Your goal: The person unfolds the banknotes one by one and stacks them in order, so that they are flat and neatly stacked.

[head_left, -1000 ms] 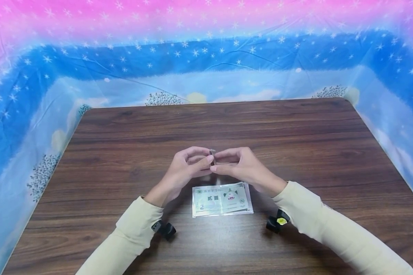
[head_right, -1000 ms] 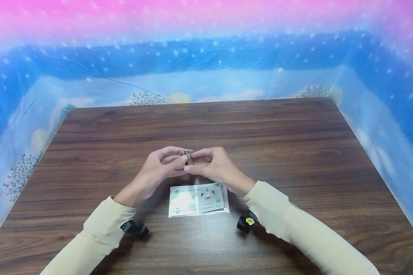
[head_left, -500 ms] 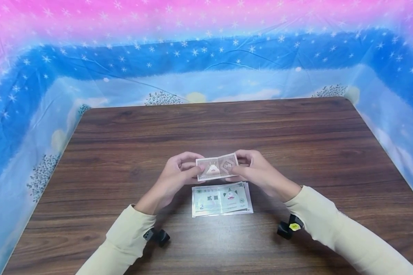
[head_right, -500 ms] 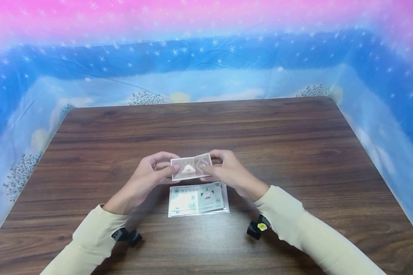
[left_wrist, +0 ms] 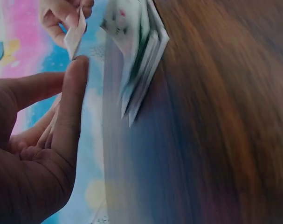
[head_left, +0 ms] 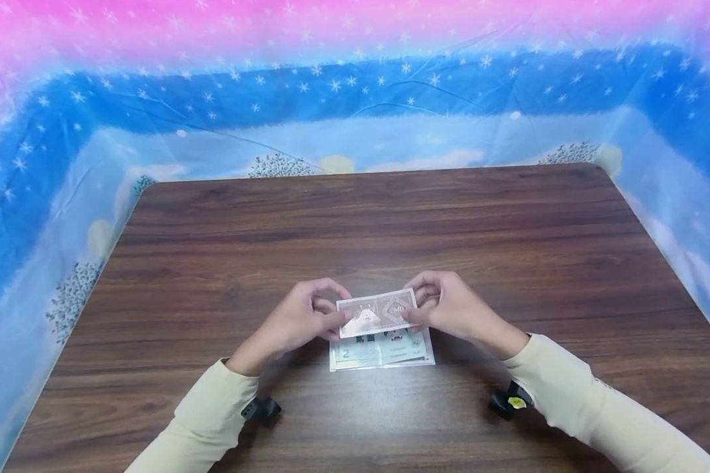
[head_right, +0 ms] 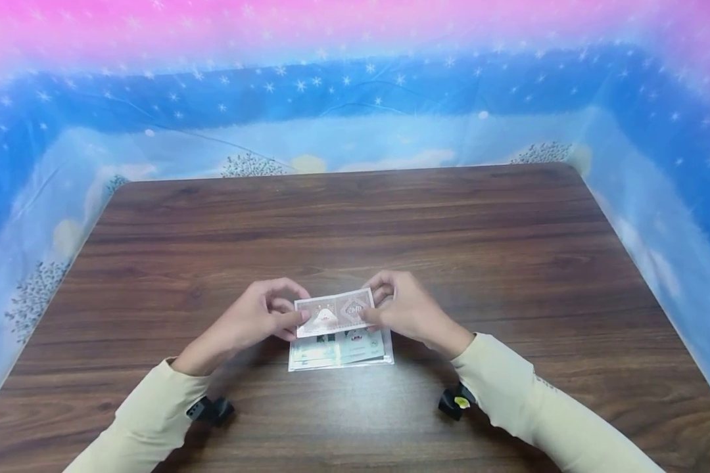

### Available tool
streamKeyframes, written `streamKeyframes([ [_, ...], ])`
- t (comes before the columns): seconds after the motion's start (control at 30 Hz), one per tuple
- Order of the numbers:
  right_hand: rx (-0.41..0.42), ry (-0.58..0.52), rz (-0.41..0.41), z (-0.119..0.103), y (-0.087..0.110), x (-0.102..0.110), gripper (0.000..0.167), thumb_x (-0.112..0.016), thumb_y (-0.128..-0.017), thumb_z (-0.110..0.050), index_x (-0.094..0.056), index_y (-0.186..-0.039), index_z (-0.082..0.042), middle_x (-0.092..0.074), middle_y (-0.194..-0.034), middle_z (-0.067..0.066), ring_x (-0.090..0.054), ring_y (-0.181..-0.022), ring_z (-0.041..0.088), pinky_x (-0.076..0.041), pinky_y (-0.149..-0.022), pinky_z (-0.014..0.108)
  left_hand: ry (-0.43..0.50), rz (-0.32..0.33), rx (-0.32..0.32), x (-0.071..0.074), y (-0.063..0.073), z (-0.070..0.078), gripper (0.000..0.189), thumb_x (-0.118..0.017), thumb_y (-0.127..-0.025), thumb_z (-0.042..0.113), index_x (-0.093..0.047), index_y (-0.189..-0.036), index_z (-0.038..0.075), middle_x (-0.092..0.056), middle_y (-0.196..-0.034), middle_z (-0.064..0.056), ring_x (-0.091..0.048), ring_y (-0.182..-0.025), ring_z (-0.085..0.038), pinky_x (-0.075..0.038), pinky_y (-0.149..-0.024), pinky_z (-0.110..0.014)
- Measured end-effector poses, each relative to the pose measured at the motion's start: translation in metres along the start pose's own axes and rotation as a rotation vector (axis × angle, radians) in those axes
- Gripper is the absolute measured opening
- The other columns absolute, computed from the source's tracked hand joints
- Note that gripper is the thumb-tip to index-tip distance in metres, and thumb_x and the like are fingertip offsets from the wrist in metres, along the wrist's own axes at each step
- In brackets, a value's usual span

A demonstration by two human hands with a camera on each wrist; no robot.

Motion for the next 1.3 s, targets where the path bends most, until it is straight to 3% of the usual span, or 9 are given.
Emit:
streamKeyframes([
  [0.13, 0.081, 0.213, -0.005, 0.002, 0.004, -0.003, 0.038, -0.079, -0.076, 0.007, -0.062, -0.11, 0.01, -0.067, -0.08, 0.008, -0.067, -0.066, 0.017, -0.061, -0.063, 0.03, -0.154, -0.047, 0.005, -0.004, 0.003, -0.001, 0.023, -0.072, -0.093, 0.003, -0.063, -0.113, -0.003, -0.07, -0.074, -0.012, -0.07, -0.062, -0.027, -0.064, -0.061, -0.04],
  [0.3, 0.143, 0.461, 0.026, 0.0, 0.007, -0.005, 0.036, -0.084, -0.073, 0.0, -0.065, -0.104, 0.002, -0.066, -0.077, 0.0, -0.061, -0.065, 0.01, -0.055, -0.06, 0.024, -0.299, -0.058, 0.024, -0.01, 0.003, -0.001, 0.024, -0.075, -0.093, 0.009, -0.065, -0.112, 0.0, -0.069, -0.069, -0.007, -0.069, -0.059, -0.022, -0.063, -0.057, -0.034],
  [0.53, 0.197, 0.602, 0.035, -0.001, 0.008, -0.012, 0.035, -0.086, -0.073, -0.002, -0.067, -0.102, 0.001, -0.066, -0.076, 0.0, -0.061, -0.065, 0.006, -0.055, -0.06, 0.023, -0.532, -0.025, 0.019, -0.014, 0.001, 0.0, 0.023, -0.076, -0.092, 0.016, -0.068, -0.11, 0.005, -0.067, -0.063, 0.001, -0.064, -0.052, -0.015, -0.05, -0.043, -0.028],
  [0.67, 0.187, 0.659, 0.048, -0.001, 0.007, -0.013, 0.035, -0.087, -0.074, -0.003, -0.067, -0.102, 0.0, -0.066, -0.079, 0.0, -0.061, -0.067, 0.007, -0.055, -0.063, 0.024, -0.621, -0.006, 0.009, -0.014, 0.0, 0.001, 0.022, -0.078, -0.091, 0.016, -0.068, -0.109, 0.007, -0.064, -0.062, 0.004, -0.061, -0.051, -0.012, -0.049, -0.047, -0.027],
  [0.8, 0.187, 0.719, 0.058, 0.001, 0.007, -0.013, 0.035, -0.088, -0.074, -0.008, -0.068, -0.102, -0.004, -0.063, -0.078, -0.001, -0.058, -0.067, 0.007, -0.053, -0.062, 0.025, -0.678, -0.005, 0.027, -0.014, -0.001, -0.001, 0.023, -0.079, -0.09, 0.017, -0.067, -0.107, 0.01, -0.063, -0.061, 0.005, -0.059, -0.05, -0.011, -0.049, -0.05, -0.027],
  [1.03, 0.219, 0.794, 0.059, 0.002, 0.006, -0.014, 0.031, -0.091, -0.074, -0.018, -0.071, -0.096, -0.01, -0.06, -0.078, -0.002, -0.053, -0.069, 0.009, -0.048, -0.062, 0.028, -0.686, -0.003, 0.058, -0.013, 0.001, -0.002, 0.025, -0.081, -0.088, 0.016, -0.063, -0.105, 0.011, -0.063, -0.062, 0.004, -0.059, -0.051, -0.012, -0.048, -0.05, -0.027],
  [1.3, 0.218, 0.816, 0.045, 0.003, 0.008, -0.016, 0.028, -0.09, -0.075, -0.02, -0.073, -0.096, -0.01, -0.061, -0.077, -0.003, -0.053, -0.07, 0.009, -0.048, -0.061, 0.027, -0.714, 0.027, 0.022, -0.012, 0.005, 0.0, 0.021, -0.083, -0.086, 0.018, -0.063, -0.091, 0.014, -0.062, -0.063, 0.006, -0.057, -0.055, -0.012, -0.047, -0.052, -0.028],
])
Point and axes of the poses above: each hand's wrist, its own y-axis away from the middle knuckle, its own x-axis out of the back of the hand, z = x × y, the point moved 8 cm from there along -y, towards the middle knuckle
